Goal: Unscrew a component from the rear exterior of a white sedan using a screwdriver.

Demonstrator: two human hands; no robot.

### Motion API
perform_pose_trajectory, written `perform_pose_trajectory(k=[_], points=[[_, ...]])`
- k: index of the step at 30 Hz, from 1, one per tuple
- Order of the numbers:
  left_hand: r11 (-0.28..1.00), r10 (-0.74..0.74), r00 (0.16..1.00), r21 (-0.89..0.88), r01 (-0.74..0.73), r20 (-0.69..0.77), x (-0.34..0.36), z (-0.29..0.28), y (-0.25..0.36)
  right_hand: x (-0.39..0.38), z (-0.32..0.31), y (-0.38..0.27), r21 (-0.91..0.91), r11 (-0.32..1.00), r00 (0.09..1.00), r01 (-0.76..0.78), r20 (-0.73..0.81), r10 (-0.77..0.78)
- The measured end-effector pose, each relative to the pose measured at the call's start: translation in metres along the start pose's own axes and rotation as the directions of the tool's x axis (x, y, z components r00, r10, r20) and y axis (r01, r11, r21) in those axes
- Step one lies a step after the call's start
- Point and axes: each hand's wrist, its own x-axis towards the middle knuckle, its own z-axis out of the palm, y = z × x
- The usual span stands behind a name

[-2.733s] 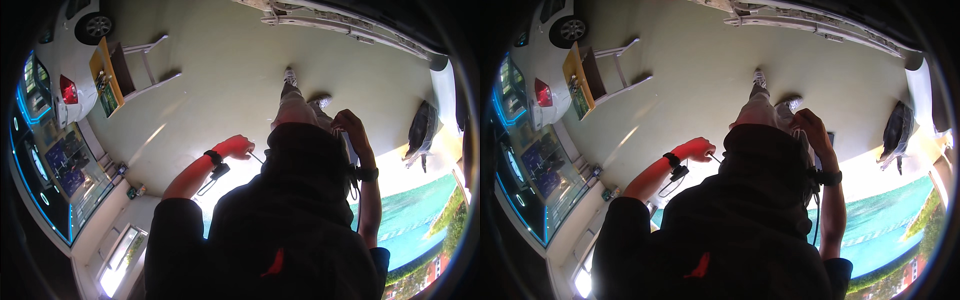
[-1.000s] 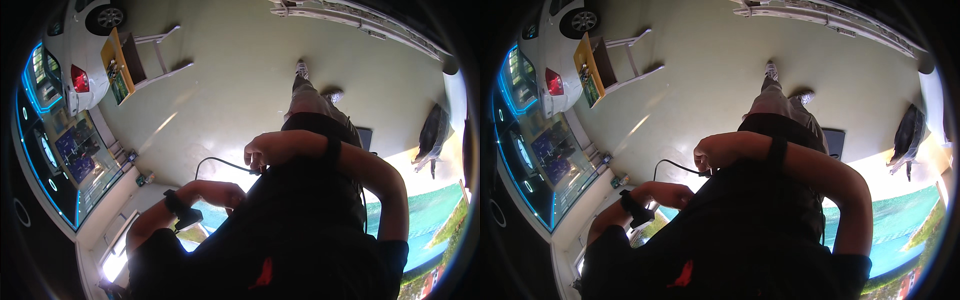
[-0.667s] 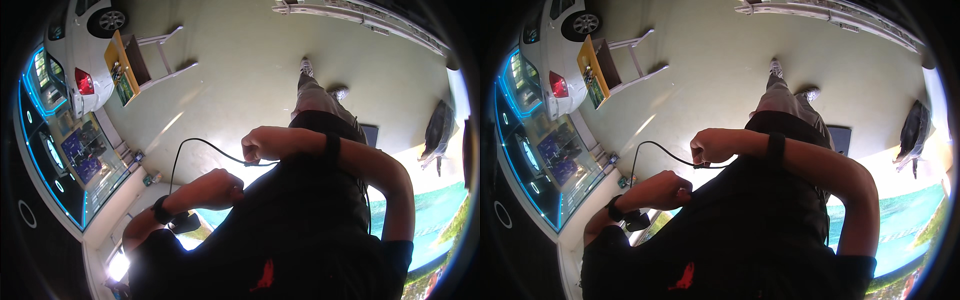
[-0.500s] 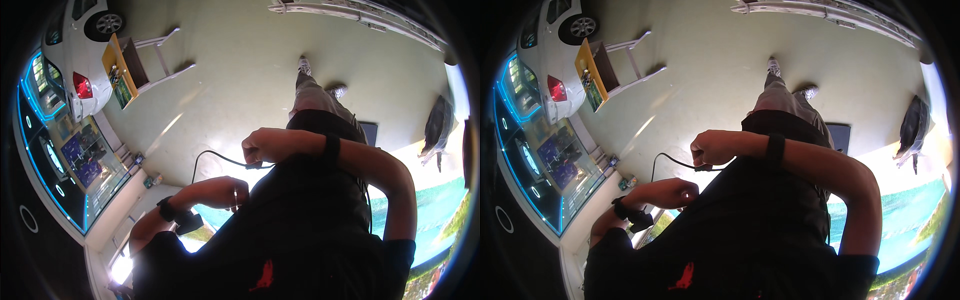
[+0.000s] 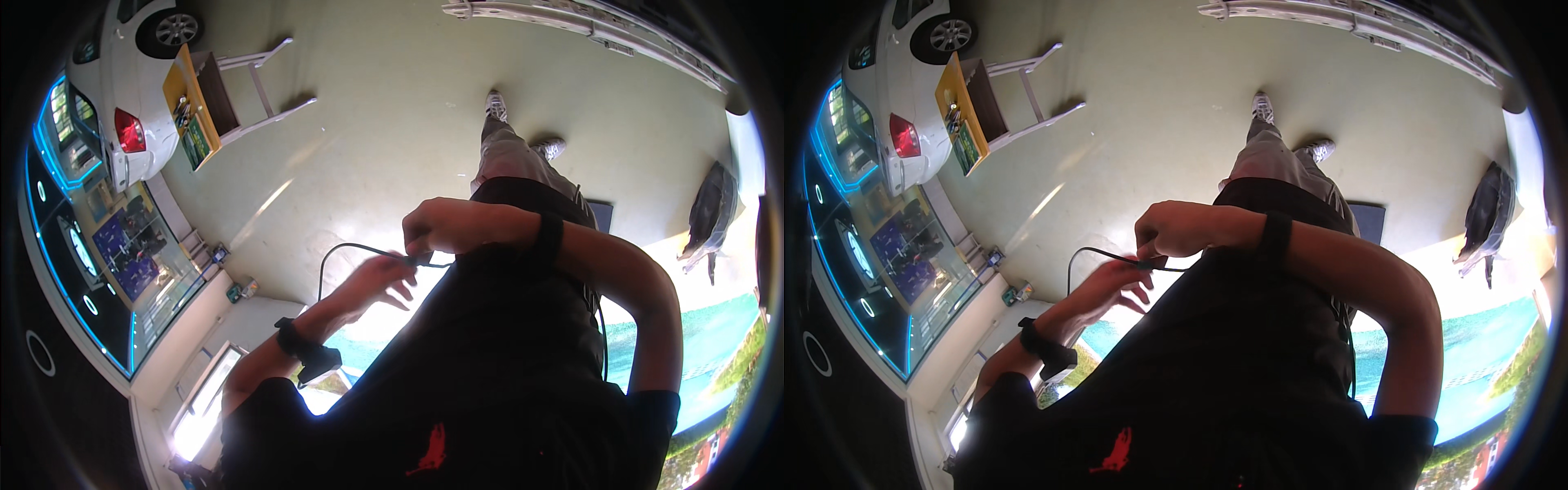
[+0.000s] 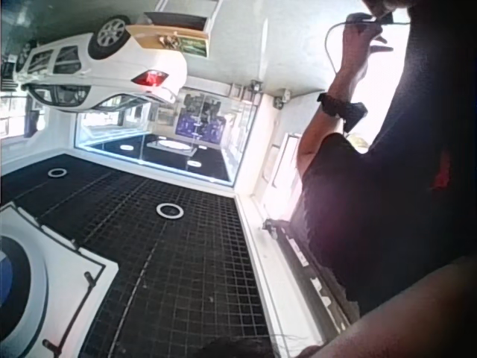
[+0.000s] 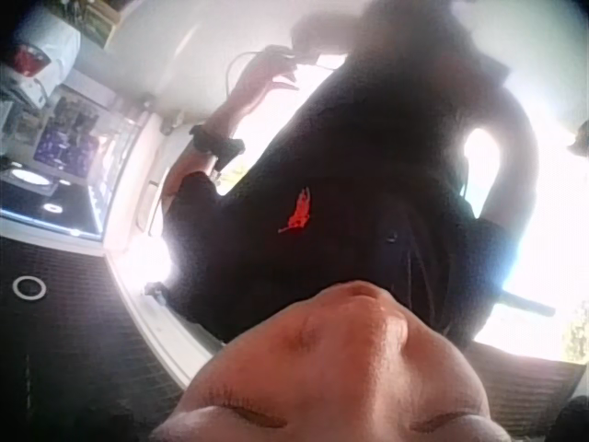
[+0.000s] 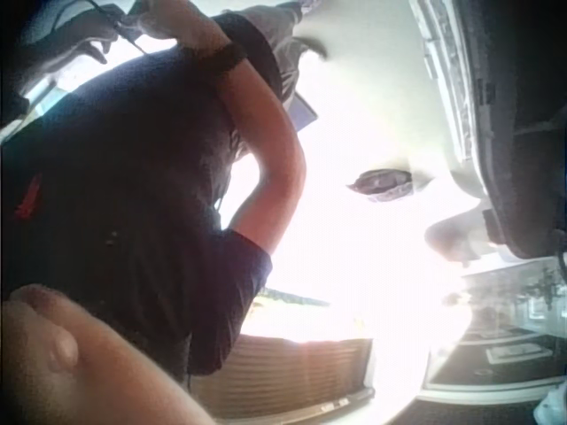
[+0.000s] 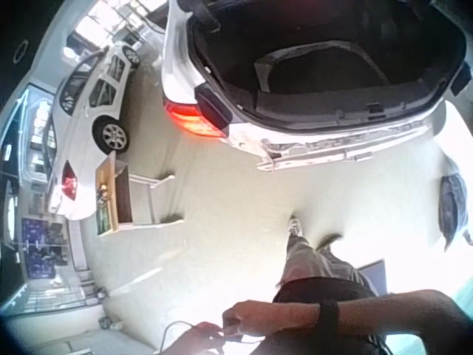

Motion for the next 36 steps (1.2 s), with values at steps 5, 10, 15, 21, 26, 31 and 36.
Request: perform_pose_trajectory(k=[5,10,15,21,26,31,36], points=[[0.974,0.167,0.984,-0.148,-0.174,-0.058,0.003,-0.008,0.01,-0.001,-0.003,-0.007,0.04,0.993,0.992,-0.107,-0.063,0.11],[0.948,0.32,0.934,0.051,-0.316,-0.159,0.009,-0.015,0.007,0.005,-0.002,-0.001,0.112,0.993,0.996,-0.024,-0.088,0.034],[0.932,0.359,0.899,0.051,-0.358,-0.252,0.011,-0.014,0.004,0.005,0.0,-0.003,-0.032,0.999,0.992,0.022,-0.127,-0.026],[0.897,0.435,0.86,0.052,-0.438,-0.268,0.016,-0.01,0.0,0.0,0.003,0.007,-0.38,0.888,0.933,0.257,-0.143,-0.331],[0.902,0.398,0.871,-0.052,-0.429,-0.289,0.019,-0.007,-0.001,-0.003,0.001,0.004,-0.437,0.849,0.909,0.297,-0.144,-0.392],[0.884,0.428,0.858,-0.069,-0.463,-0.283,0.022,-0.004,0.0,-0.005,0.001,0.005,-0.36,0.894,0.903,0.268,-0.23,-0.363],[0.875,0.427,0.859,-0.11,-0.471,-0.283,0.024,-0.006,-0.002,-0.002,0.001,0.009,-0.31,0.907,0.91,0.286,-0.21,-0.359]])
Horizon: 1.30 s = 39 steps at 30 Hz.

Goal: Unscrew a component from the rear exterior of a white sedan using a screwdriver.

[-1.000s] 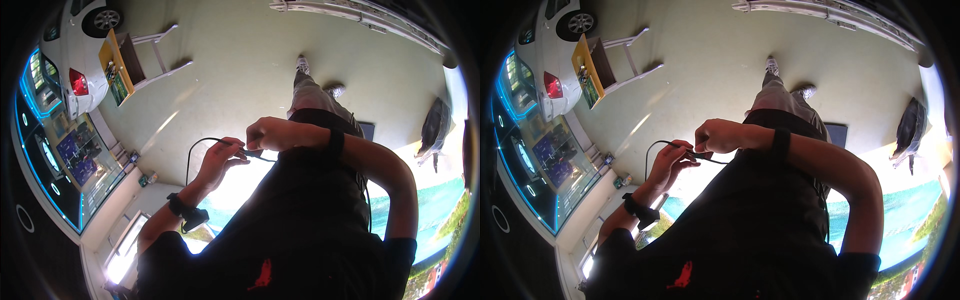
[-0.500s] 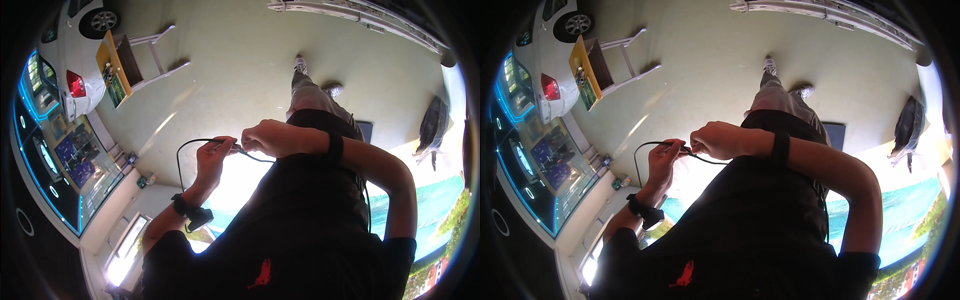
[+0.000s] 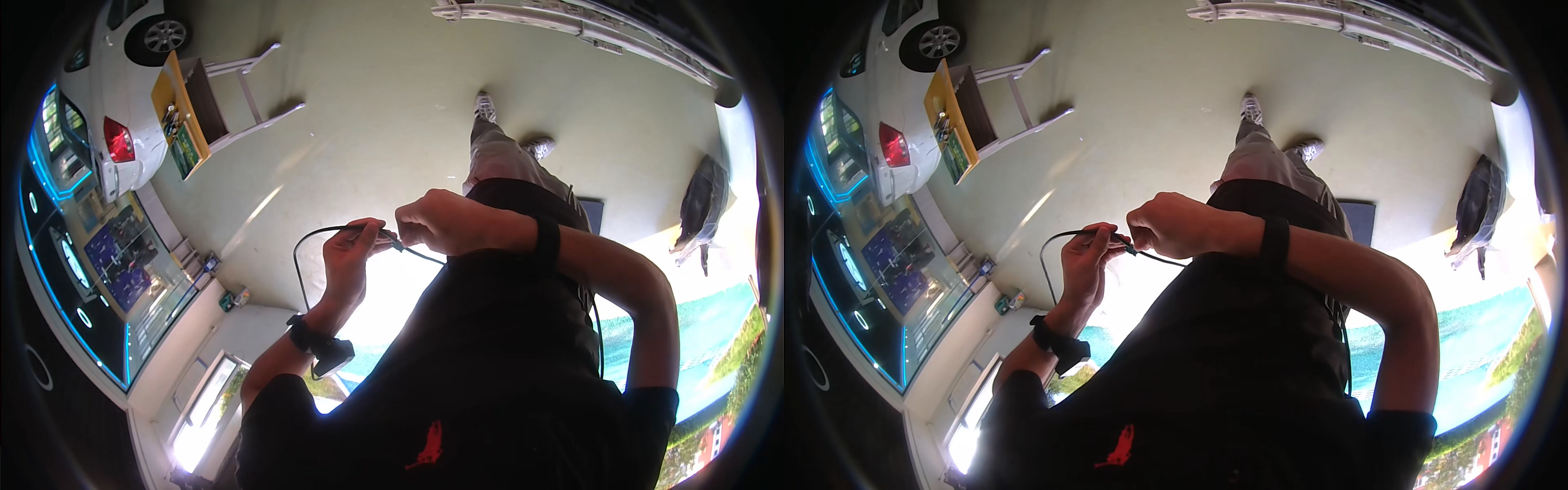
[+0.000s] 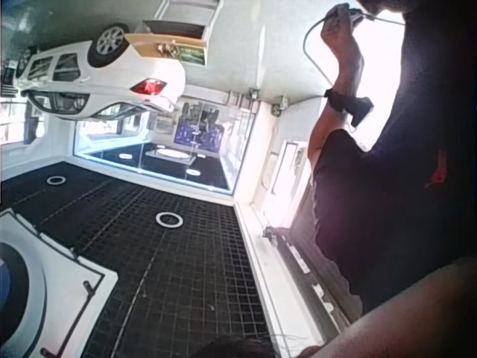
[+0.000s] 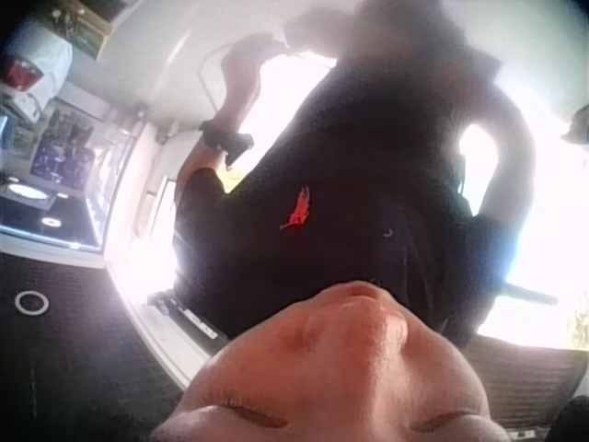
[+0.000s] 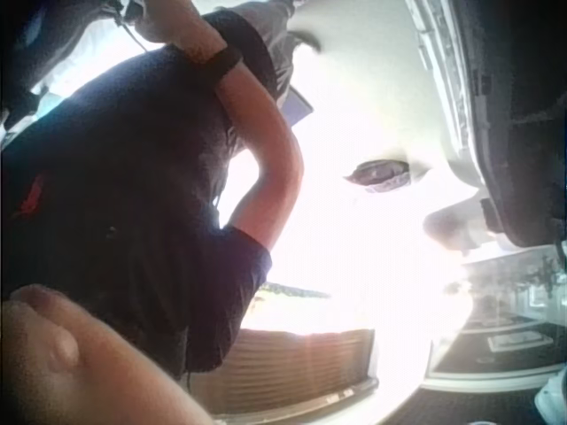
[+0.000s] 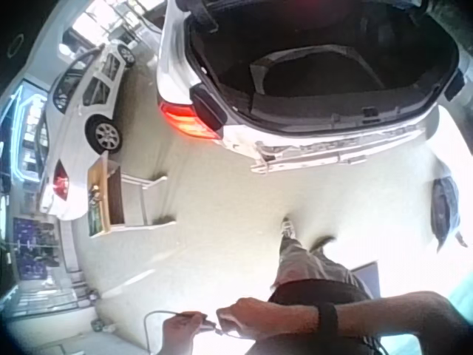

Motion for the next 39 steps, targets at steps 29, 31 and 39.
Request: perform_pose_trajectory(k=[29,31,39], points=[[0.643,-0.749,-0.003,0.728,0.239,0.662,-0.026,-0.015,0.029,-0.003,0.0,-0.007,0.283,0.953,0.94,-0.11,0.341,0.007],[0.697,-0.704,0.037,0.68,0.227,0.709,-0.029,-0.015,0.029,-0.001,0.001,-0.013,0.255,0.961,0.932,-0.111,0.361,0.012],[0.437,-0.756,0.44,0.874,-0.212,0.485,-0.021,0.002,0.098,0.007,0.002,-0.019,0.189,0.982,0.919,-0.025,0.39,-0.052]])
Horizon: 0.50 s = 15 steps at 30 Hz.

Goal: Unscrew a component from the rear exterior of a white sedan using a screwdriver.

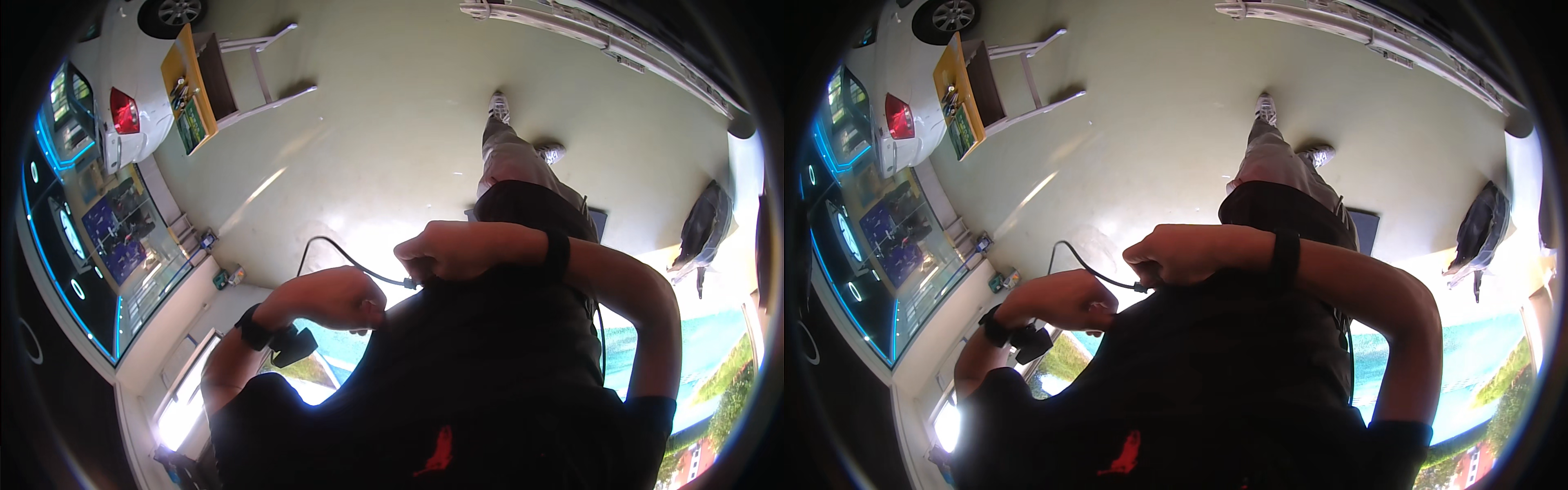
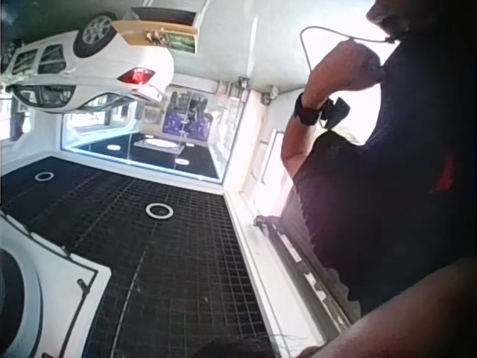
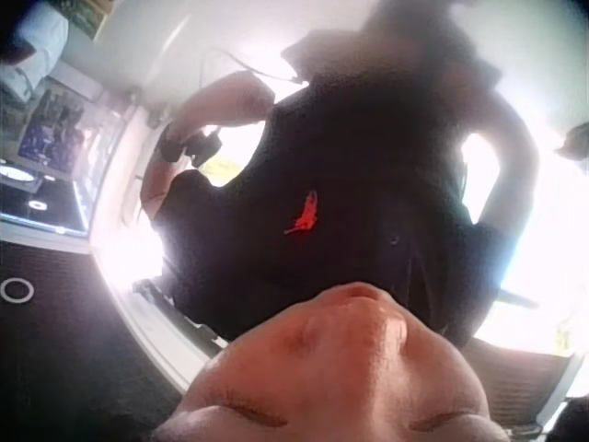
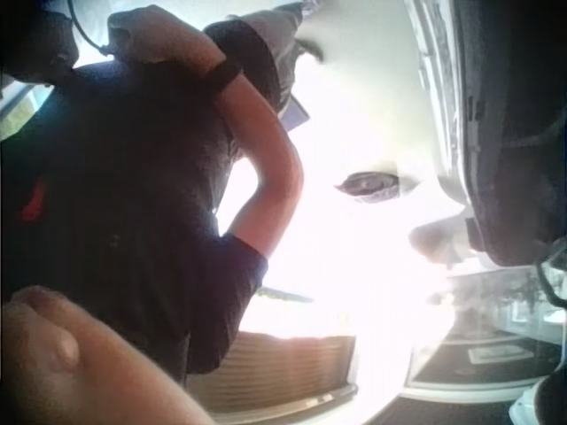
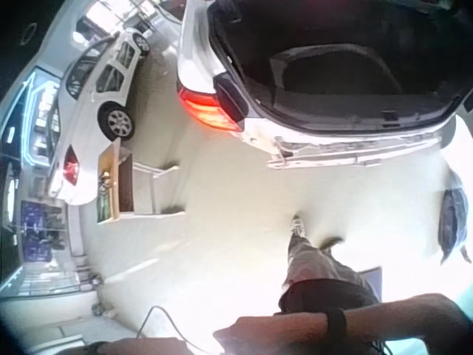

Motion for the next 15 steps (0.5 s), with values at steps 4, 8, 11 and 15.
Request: perform_pose_trajectory(k=[4,8,11,15], points=[[0.84,-0.018,0.953,0.513,0.178,-0.301,-0.005,0.016,0.02,0.004,-0.002,0.0,0.01,1.0,1.0,0.019,0.02,-0.02],[0.847,0.039,0.929,0.505,0.164,-0.368,-0.006,0.022,0.023,0.011,0.002,-0.006,0.178,0.98,0.996,0.092,-0.002,-0.093],[0.833,0.036,0.929,0.524,0.176,-0.369,-0.006,0.022,0.022,0.014,0.003,-0.006,0.035,0.994,0.994,0.105,0.002,-0.106],[0.801,0.017,0.925,0.559,0.214,-0.379,-0.008,0.024,0.026,0.01,0.001,-0.009,0.003,0.995,0.995,0.101,0.013,-0.101]])
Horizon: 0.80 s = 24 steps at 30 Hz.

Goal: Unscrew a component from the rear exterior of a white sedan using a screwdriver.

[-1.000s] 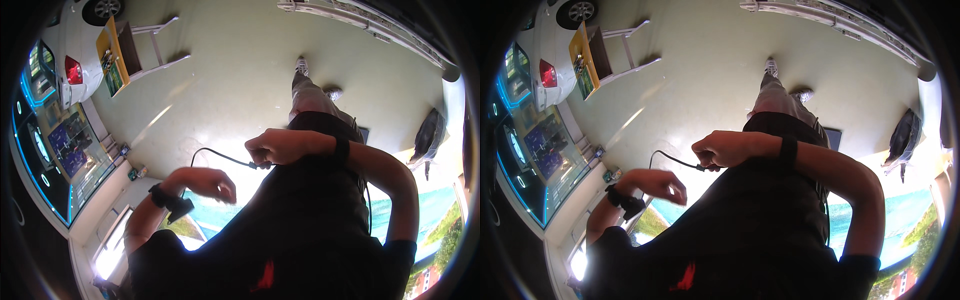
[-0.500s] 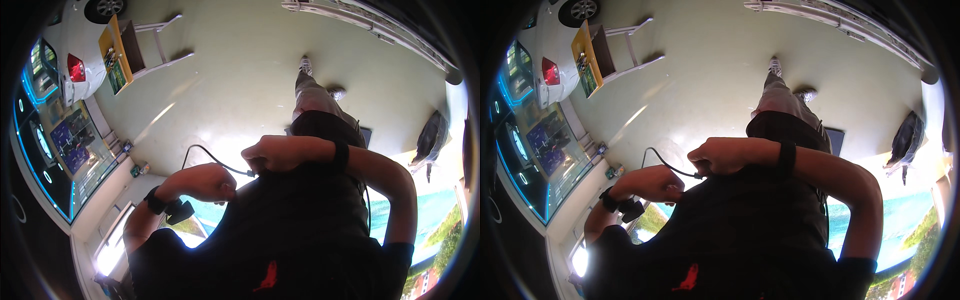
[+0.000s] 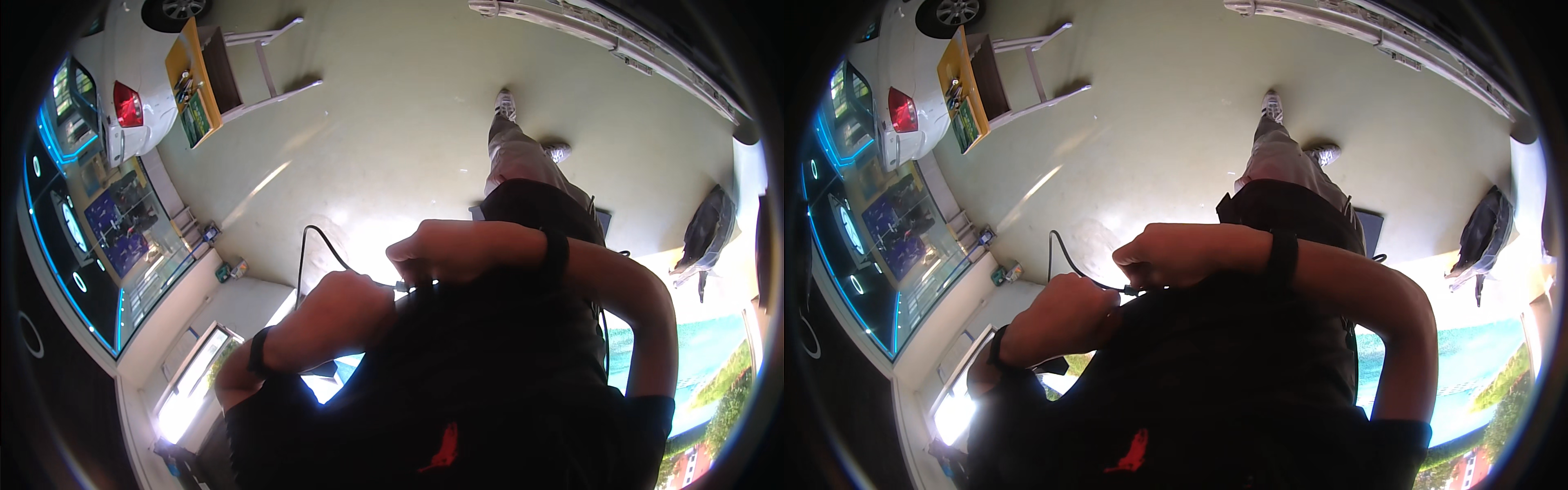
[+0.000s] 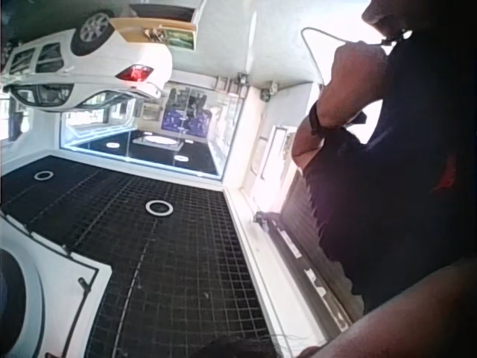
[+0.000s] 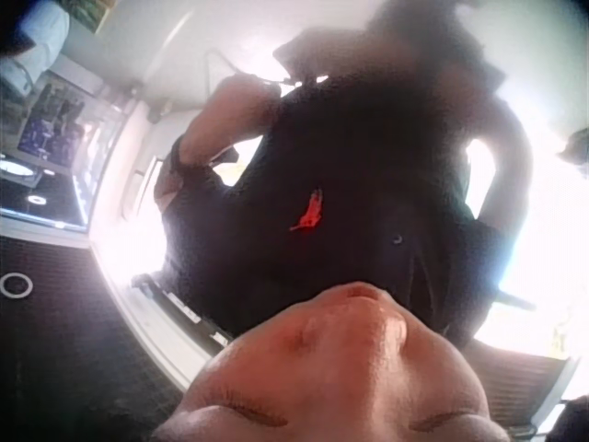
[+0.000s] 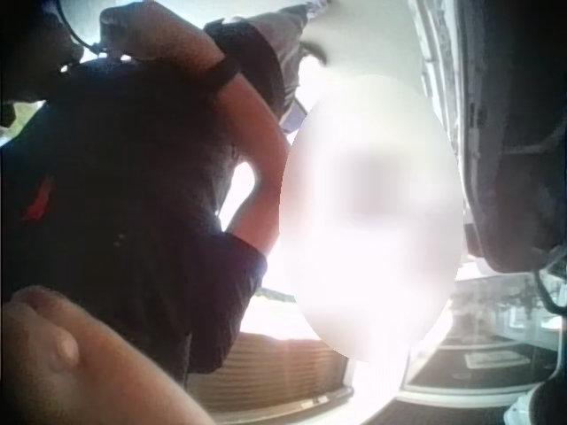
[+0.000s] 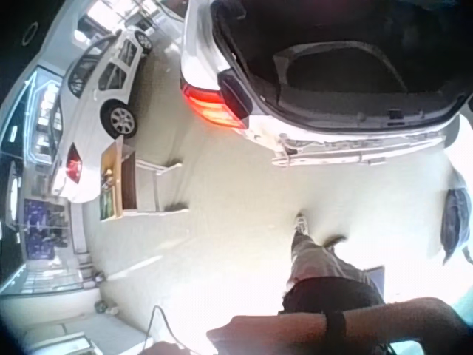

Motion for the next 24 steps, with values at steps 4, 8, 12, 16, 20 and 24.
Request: perform_pose_trajectory(k=[4,8,12,16,20,24], points=[[1.0,-0.027,1.0,0.012,0.027,-0.003,0.002,0.001,0.004,0.0,-0.001,0.001,0.048,0.999,1.0,0.006,-0.004,-0.005],[0.999,-0.031,0.999,-0.011,0.031,-0.015,0.002,0.002,0.005,-0.004,-0.002,-0.003,-0.023,0.999,0.999,0.044,-0.028,-0.045],[0.999,-0.046,0.999,-0.017,0.046,-0.015,0.003,0.001,0.007,-0.003,0.0,0.0,0.009,1.0,0.999,0.029,-0.021,-0.029],[0.998,-0.049,0.997,-0.051,0.046,-0.055,0.001,0.003,0.007,-0.003,0.004,-0.003,-0.025,1.0,0.999,-0.007,0.042,0.008],[0.996,-0.088,0.993,-0.014,0.087,-0.072,-0.001,0.003,0.009,-0.005,0.002,-0.011,-0.063,0.998,0.997,-0.025,0.074,0.029],[0.994,-0.097,0.995,0.037,0.098,-0.037,0.001,-0.002,0.007,-0.008,0.0,-0.009,-0.034,0.999,1.0,-0.022,0.014,0.022]])
